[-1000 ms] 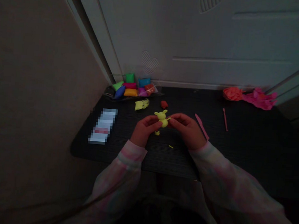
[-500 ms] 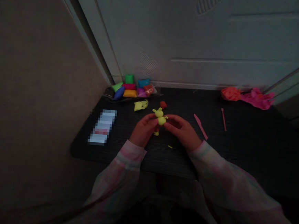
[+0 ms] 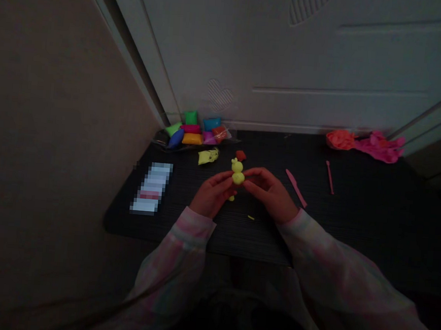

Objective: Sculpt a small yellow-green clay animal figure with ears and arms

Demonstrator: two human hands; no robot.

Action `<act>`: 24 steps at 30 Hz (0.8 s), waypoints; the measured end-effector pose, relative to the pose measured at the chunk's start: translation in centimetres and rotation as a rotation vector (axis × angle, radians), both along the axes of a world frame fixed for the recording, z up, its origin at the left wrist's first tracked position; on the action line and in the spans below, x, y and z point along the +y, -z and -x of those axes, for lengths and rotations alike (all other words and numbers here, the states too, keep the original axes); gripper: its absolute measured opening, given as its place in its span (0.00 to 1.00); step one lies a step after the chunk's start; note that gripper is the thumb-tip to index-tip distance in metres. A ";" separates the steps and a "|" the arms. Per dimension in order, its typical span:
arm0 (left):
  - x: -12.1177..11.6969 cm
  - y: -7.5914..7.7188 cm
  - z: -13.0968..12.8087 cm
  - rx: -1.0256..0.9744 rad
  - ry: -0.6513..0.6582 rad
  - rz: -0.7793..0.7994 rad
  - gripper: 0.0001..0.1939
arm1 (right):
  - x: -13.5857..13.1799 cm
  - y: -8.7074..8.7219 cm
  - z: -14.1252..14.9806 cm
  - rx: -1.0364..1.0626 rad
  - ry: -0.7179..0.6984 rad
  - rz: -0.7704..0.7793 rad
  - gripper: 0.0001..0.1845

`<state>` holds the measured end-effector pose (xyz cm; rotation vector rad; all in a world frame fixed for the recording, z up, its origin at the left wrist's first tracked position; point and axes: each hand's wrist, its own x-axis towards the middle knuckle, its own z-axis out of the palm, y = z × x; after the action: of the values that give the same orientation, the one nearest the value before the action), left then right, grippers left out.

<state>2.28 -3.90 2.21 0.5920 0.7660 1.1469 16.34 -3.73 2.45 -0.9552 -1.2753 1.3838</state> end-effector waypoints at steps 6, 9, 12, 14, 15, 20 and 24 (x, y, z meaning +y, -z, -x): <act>0.1 0.1 0.1 -0.006 0.004 -0.008 0.09 | 0.2 0.2 0.0 0.027 0.035 -0.033 0.09; 0.2 0.2 0.1 -0.003 0.005 -0.002 0.08 | 0.2 0.5 0.0 0.020 0.038 -0.031 0.11; 0.2 0.3 0.1 -0.014 0.025 0.010 0.08 | 0.2 0.5 0.1 0.006 0.059 -0.033 0.14; 0.2 0.3 0.1 -0.017 0.040 0.012 0.09 | 0.2 0.5 0.1 0.006 0.078 -0.042 0.15; 0.2 0.3 0.1 -0.015 0.045 0.011 0.10 | 0.2 0.5 0.1 0.003 0.090 -0.048 0.16; 0.2 0.4 0.1 -0.001 0.060 -0.026 0.14 | 0.2 0.6 0.2 -0.019 0.133 -0.100 0.18; 0.2 0.4 0.1 -0.005 0.059 -0.051 0.15 | 0.3 0.7 0.2 0.014 0.141 -0.093 0.21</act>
<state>2.19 -3.65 1.77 0.6502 0.7119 1.1155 16.12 -3.43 1.76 -0.9514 -1.2277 1.2101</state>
